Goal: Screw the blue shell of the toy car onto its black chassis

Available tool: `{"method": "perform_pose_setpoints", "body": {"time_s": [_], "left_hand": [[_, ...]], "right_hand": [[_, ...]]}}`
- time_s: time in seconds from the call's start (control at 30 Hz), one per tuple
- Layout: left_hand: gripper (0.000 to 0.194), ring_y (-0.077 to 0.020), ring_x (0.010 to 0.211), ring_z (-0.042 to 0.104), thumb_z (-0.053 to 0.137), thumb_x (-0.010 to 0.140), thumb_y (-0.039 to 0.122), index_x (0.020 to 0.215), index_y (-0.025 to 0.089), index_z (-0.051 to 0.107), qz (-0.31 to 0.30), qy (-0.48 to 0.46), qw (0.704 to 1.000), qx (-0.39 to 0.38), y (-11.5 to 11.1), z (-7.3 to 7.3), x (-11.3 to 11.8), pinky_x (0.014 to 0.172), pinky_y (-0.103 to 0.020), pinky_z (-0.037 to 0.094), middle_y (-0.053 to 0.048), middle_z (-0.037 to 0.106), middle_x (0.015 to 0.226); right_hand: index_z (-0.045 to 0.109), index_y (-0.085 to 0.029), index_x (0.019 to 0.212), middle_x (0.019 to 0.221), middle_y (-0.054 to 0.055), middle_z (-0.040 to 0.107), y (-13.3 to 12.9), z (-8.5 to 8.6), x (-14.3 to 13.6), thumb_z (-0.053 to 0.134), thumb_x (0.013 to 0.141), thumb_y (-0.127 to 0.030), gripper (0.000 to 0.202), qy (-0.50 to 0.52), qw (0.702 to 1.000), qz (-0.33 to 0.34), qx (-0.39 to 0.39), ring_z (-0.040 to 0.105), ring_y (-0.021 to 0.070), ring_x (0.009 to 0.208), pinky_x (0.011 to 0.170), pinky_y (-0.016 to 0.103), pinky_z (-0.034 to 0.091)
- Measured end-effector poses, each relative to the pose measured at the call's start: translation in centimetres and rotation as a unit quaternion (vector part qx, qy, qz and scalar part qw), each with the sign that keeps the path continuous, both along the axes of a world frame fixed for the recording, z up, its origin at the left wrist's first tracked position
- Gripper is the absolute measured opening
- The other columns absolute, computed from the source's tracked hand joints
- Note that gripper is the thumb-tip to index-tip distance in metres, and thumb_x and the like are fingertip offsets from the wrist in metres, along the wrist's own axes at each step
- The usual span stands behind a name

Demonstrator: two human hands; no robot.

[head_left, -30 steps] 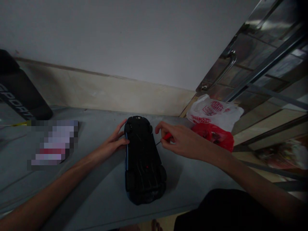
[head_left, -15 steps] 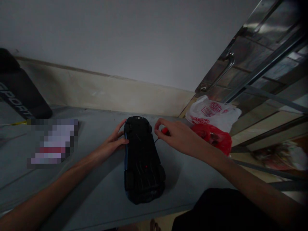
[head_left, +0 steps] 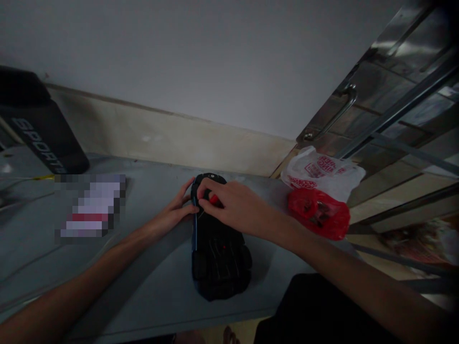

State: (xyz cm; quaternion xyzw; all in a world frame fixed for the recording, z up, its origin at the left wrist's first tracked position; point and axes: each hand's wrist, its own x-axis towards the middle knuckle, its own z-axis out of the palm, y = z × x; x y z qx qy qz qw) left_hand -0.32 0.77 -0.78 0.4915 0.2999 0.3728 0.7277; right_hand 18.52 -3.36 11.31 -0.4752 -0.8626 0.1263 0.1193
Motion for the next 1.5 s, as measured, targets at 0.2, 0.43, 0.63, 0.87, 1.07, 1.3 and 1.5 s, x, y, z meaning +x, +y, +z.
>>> {"method": "perform_pose_setpoints", "body": {"time_s": [0.2,0.43,0.63,0.87,1.07,1.3,1.5], "left_hand": [[0.097,-0.0309,0.132,0.059,0.073,0.086,0.021,0.166,0.041,0.021,-0.004,-0.018,1.000,0.012,0.2,-0.6,-0.1,0.111,-0.047,0.047,-0.006,0.054,0.155],[0.093,-0.0309,0.129,0.061,0.074,0.088,0.022,0.164,0.042,0.025,-0.006,-0.019,0.999,0.028,0.5,-1.3,-0.1,0.109,-0.046,0.049,-0.005,0.055,0.156],[0.094,-0.0318,0.134,0.059,0.075,0.088,0.024,0.165,0.043,0.023,-0.011,-0.021,0.999,0.031,0.9,-1.7,0.0,0.114,-0.051,0.046,-0.008,0.052,0.158],[0.093,-0.0302,0.125,0.063,0.074,0.087,0.026,0.164,0.040,0.025,0.001,0.006,0.999,0.043,0.6,-1.2,0.0,0.111,-0.050,0.046,-0.008,0.062,0.145],[0.092,-0.0296,0.123,0.064,0.077,0.085,0.031,0.163,0.036,0.027,-0.005,-0.002,0.999,0.053,0.6,-0.9,0.1,0.108,-0.046,0.047,-0.008,0.067,0.139],[0.077,-0.0264,0.113,0.068,0.075,0.085,0.027,0.154,0.032,0.041,-0.003,-0.004,0.999,0.052,0.4,-1.0,0.1,0.098,-0.041,0.051,-0.006,0.073,0.123],[0.072,-0.0255,0.115,0.065,0.076,0.086,0.033,0.150,0.033,0.044,0.011,-0.012,0.998,0.057,0.2,-1.0,0.3,0.098,-0.039,0.049,-0.006,0.070,0.129]], "right_hand": [[0.058,-0.024,0.116,0.082,-0.002,0.068,-0.5,0.2,-0.1,0.055,0.097,-0.032,0.021,0.002,1.000,0.001,0.002,0.059,0.0158,0.073,0.070,0.029,0.035],[0.059,-0.024,0.119,0.082,-0.001,0.069,-0.3,0.5,-0.5,0.052,0.100,-0.029,0.021,-0.041,0.999,0.004,0.024,0.059,0.0163,0.073,0.068,0.030,0.033],[0.062,-0.024,0.113,0.088,0.002,0.071,-0.5,1.0,-0.9,0.053,0.098,-0.032,0.019,-0.060,0.997,-0.022,0.042,0.061,0.0171,0.075,0.066,0.031,0.032],[0.059,-0.023,0.120,0.082,0.000,0.069,-0.4,1.1,-0.7,0.049,0.103,-0.032,0.021,-0.084,0.996,-0.001,0.039,0.058,0.0162,0.073,0.067,0.030,0.032],[0.059,-0.019,0.119,0.086,0.005,0.072,-1.3,1.9,-1.7,0.047,0.103,-0.035,0.026,-0.121,0.991,-0.016,0.057,0.059,0.0182,0.072,0.065,0.032,0.030],[0.056,-0.020,0.128,0.096,0.008,0.075,-1.2,1.9,-2.2,0.043,0.104,-0.029,0.028,-0.147,0.985,0.021,0.086,0.065,0.0191,0.079,0.066,0.032,0.033],[0.058,-0.019,0.123,0.099,0.009,0.076,-1.6,2.0,-2.9,0.045,0.105,-0.037,0.029,-0.178,0.978,0.012,0.105,0.068,0.0220,0.083,0.068,0.033,0.037]]}}
